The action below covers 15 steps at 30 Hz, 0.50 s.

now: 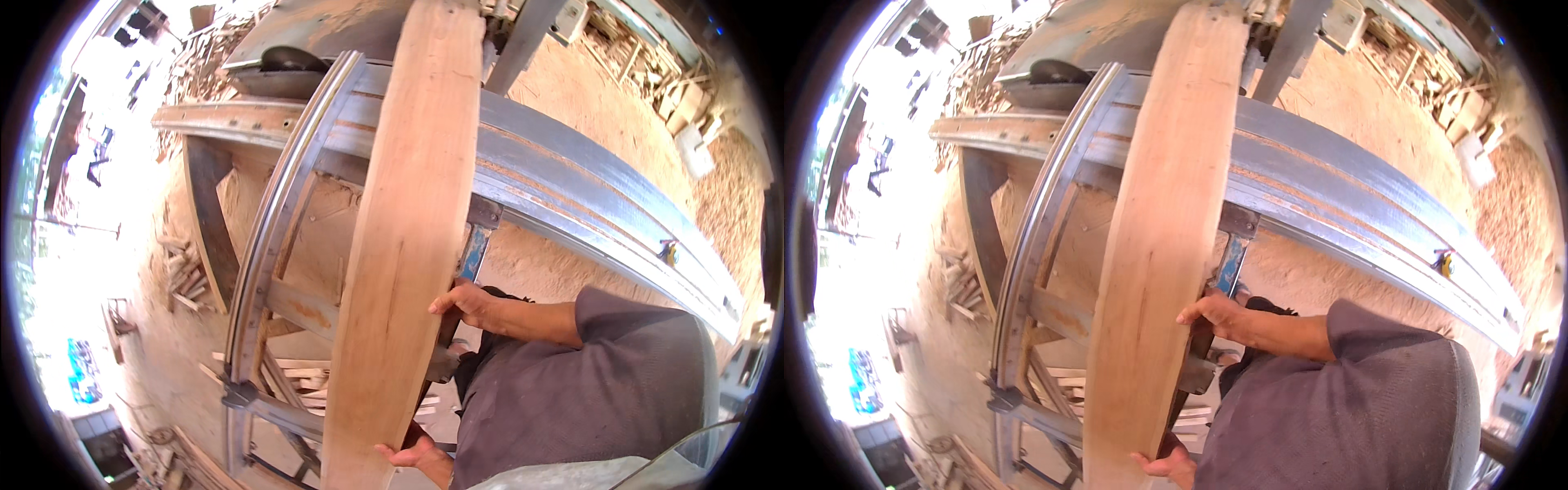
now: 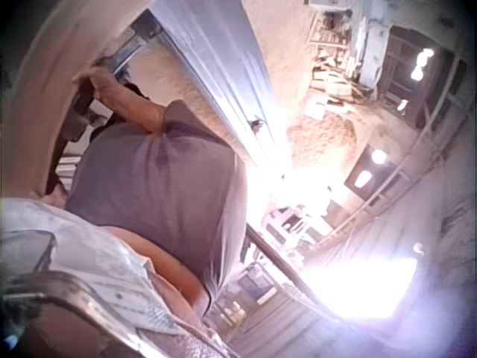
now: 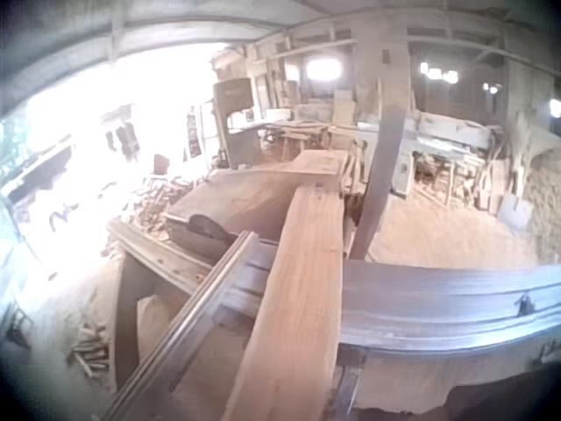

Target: The person carries a curved wooden board to a workbench, uses a tape measure and pencil to mark measurements, and feeds the board through a table saw to trim it.

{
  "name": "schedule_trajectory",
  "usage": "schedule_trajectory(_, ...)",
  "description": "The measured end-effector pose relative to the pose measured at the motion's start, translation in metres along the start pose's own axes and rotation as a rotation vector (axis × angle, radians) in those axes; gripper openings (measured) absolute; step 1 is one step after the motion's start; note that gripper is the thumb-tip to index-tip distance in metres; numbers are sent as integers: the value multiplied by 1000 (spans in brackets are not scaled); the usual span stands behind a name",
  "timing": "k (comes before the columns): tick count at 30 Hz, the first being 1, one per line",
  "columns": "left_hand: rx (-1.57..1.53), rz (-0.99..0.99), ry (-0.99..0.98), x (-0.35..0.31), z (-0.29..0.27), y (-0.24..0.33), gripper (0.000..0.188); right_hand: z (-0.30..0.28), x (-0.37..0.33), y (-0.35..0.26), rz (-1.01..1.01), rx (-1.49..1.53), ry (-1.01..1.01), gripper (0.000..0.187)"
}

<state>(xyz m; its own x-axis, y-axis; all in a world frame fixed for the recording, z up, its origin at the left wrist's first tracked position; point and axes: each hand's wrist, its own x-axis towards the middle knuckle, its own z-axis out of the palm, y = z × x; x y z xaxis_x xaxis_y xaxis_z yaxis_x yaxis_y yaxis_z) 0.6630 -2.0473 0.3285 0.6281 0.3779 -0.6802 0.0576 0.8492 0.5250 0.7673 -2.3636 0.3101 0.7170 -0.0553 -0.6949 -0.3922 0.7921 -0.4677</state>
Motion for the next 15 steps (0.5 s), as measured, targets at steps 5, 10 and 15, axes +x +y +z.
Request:
schedule_trajectory(5, 34, -129, -241, 50, 33, -3, 64, 20, 41, -48, 35, -56, 34, 37)
schedule_trajectory(10, 214, -409, -51, 44, 66, 24, 85, -2, 46, -90, 169, -390, -145, 31)
schedule_trajectory(15, 312, -106, 111, 46, 51, 5, 79, -36, 45, -91, 153, -285, -155, 33)
